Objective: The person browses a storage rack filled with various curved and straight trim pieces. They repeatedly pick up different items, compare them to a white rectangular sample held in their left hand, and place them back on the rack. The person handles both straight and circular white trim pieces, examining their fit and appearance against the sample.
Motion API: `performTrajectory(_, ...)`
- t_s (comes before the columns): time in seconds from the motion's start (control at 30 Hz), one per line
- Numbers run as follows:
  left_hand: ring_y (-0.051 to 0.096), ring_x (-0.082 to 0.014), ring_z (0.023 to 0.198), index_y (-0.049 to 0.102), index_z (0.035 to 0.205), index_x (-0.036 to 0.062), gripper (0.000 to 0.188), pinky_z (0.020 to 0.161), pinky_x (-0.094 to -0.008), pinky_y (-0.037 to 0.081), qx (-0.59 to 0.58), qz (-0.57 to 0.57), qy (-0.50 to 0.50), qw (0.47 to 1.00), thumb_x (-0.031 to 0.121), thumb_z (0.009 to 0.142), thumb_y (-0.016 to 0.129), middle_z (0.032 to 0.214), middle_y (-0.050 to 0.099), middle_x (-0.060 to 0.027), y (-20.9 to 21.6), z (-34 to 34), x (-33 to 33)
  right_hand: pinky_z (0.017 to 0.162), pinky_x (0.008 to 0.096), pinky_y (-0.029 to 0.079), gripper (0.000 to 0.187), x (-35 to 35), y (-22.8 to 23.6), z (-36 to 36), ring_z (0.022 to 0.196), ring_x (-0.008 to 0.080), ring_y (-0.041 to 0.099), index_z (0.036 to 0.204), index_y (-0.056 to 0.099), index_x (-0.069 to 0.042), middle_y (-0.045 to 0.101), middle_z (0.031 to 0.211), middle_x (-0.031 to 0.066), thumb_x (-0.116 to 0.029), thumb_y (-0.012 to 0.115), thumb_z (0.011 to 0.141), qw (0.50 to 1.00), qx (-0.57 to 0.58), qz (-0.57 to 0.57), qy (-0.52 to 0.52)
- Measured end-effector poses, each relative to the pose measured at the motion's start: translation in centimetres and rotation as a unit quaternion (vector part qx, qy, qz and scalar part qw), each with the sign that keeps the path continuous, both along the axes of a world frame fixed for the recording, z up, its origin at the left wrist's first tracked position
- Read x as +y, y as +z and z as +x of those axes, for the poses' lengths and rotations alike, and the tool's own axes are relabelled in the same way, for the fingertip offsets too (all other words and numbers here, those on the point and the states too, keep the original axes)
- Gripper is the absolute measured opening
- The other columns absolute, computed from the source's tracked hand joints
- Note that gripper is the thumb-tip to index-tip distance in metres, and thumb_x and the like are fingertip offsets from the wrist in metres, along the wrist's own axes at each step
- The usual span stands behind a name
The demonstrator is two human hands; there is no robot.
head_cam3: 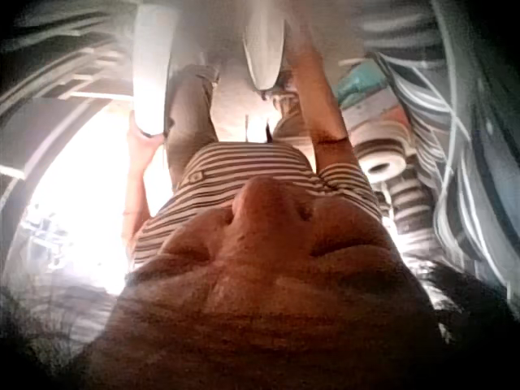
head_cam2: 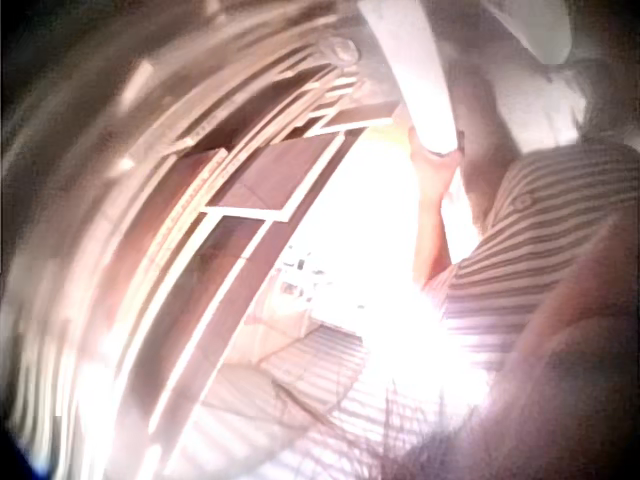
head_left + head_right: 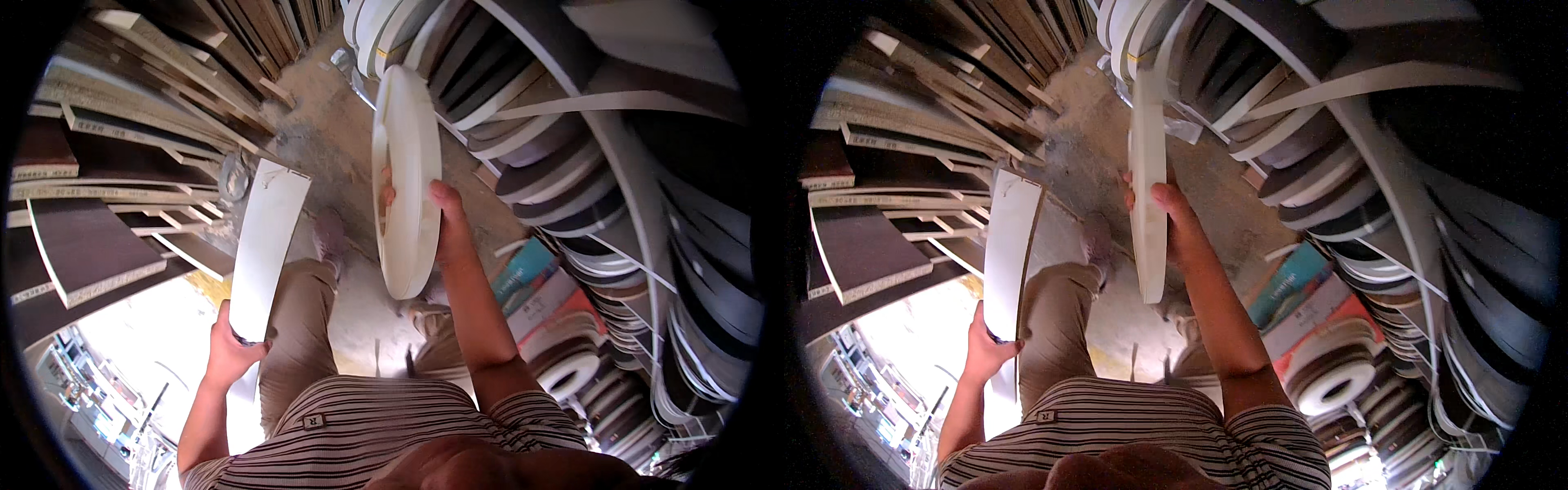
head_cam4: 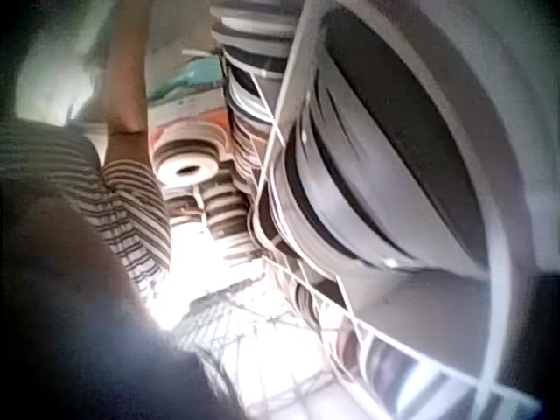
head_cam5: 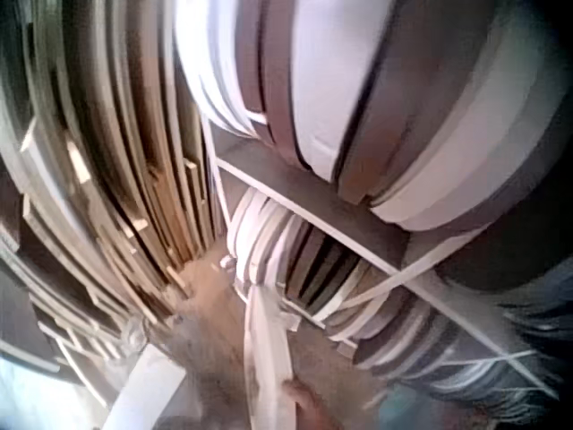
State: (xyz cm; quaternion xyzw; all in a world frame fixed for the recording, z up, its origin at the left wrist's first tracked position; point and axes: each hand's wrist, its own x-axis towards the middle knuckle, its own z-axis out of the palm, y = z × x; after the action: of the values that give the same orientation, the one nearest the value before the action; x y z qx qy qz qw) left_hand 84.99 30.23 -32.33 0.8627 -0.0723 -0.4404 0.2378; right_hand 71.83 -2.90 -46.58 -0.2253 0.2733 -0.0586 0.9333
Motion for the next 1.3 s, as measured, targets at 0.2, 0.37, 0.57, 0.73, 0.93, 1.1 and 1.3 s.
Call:
performTrajectory(0.2,0.069,-0.0188,0.082,0.056,0.114,0.0005,0.059,0.079,-0.0317,0.054,0.068,0.031,-0.073,0.995,0.006,0.060,0.079,0.088,0.070,-0.0134,10.9,0.3,3.7,0.091,0.0323,0.043,0.109,3.4,10.3,-3.0,0.100,0.0181,0.053,0.161,0.017,-0.010,0.049,0.127,0.0079,-0.042,0.070,0.072,0.990,-0.011,-0.046,0.132)
performTrajectory(0.37,0.070,-0.0407,0.087,0.060,0.113,0.0061,0.057,0.076,-0.0400,0.057,0.053,0.066,-0.159,0.984,0.012,0.059,0.078,0.090,0.071,-0.0187,21.6,1.5,6.9,0.107,0.0364,0.036,0.118,5.0,21.2,-3.2,0.123,0.0255,0.048,0.164,0.008,-0.008,0.041,0.145,0.0159,-0.044,0.070,0.070,0.972,0.004,-0.074,0.223)
performTrajectory(0.57,0.069,-0.0402,0.083,0.061,0.109,0.0091,0.054,0.074,-0.0417,0.055,0.006,-0.014,-0.240,0.971,0.012,0.058,0.077,0.086,0.071,-0.0159,33.6,2.9,9.0,0.107,0.0367,0.033,0.124,8.1,35.8,-1.6,0.123,0.0250,0.046,0.162,0.009,-0.002,0.042,0.140,0.0167,-0.050,0.069,0.065,0.938,-0.035,-0.230,0.258)
performTrajectory(0.73,0.068,-0.0390,0.083,0.060,0.107,0.0091,0.053,0.075,-0.0424,0.054,-0.036,-0.034,-0.262,0.964,0.013,0.056,0.075,0.086,0.070,-0.0145,41.9,3.5,10.9,0.113,0.0397,0.030,0.124,9.6,44.6,-1.0,0.133,0.0276,0.042,0.162,0.010,-0.003,0.037,0.149,0.0181,-0.052,0.070,0.065,0.926,-0.079,-0.268,0.252)
performTrajectory(0.93,0.063,-0.0419,0.079,0.060,0.104,0.0085,0.052,0.071,-0.0438,0.051,-0.110,-0.073,-0.276,0.952,0.016,0.054,0.072,0.082,0.066,-0.0166,46.9,4.1,12.4,0.113,0.0417,0.031,0.124,10.9,51.4,0.2,0.132,0.0298,0.044,0.162,0.013,-0.005,0.043,0.142,0.0187,-0.056,0.071,0.065,0.926,-0.106,-0.297,0.207)
performTrajectory(1.1,0.063,-0.0425,0.079,0.059,0.105,0.0083,0.053,0.071,-0.0443,0.051,-0.143,-0.059,-0.282,0.947,0.016,0.054,0.071,0.083,0.066,-0.0176,49.8,3.8,12.3,0.111,0.0439,0.032,0.125,11.1,52.7,0.3,0.132,0.0320,0.044,0.162,0.014,-0.006,0.045,0.137,0.0190,-0.059,0.070,0.064,0.918,-0.107,-0.330,0.192)
performTrajectory(1.3,0.063,-0.0421,0.079,0.061,0.108,0.0088,0.056,0.070,-0.0443,0.052,-0.150,-0.060,-0.303,0.939,0.017,0.054,0.072,0.084,0.067,-0.0176,50.8,3.8,11.6,0.117,0.0496,0.025,0.128,10.9,53.0,-0.3,0.144,0.0379,0.031,0.163,0.013,-0.010,0.028,0.155,0.0232,-0.059,0.071,0.060,0.919,-0.119,-0.316,0.202)
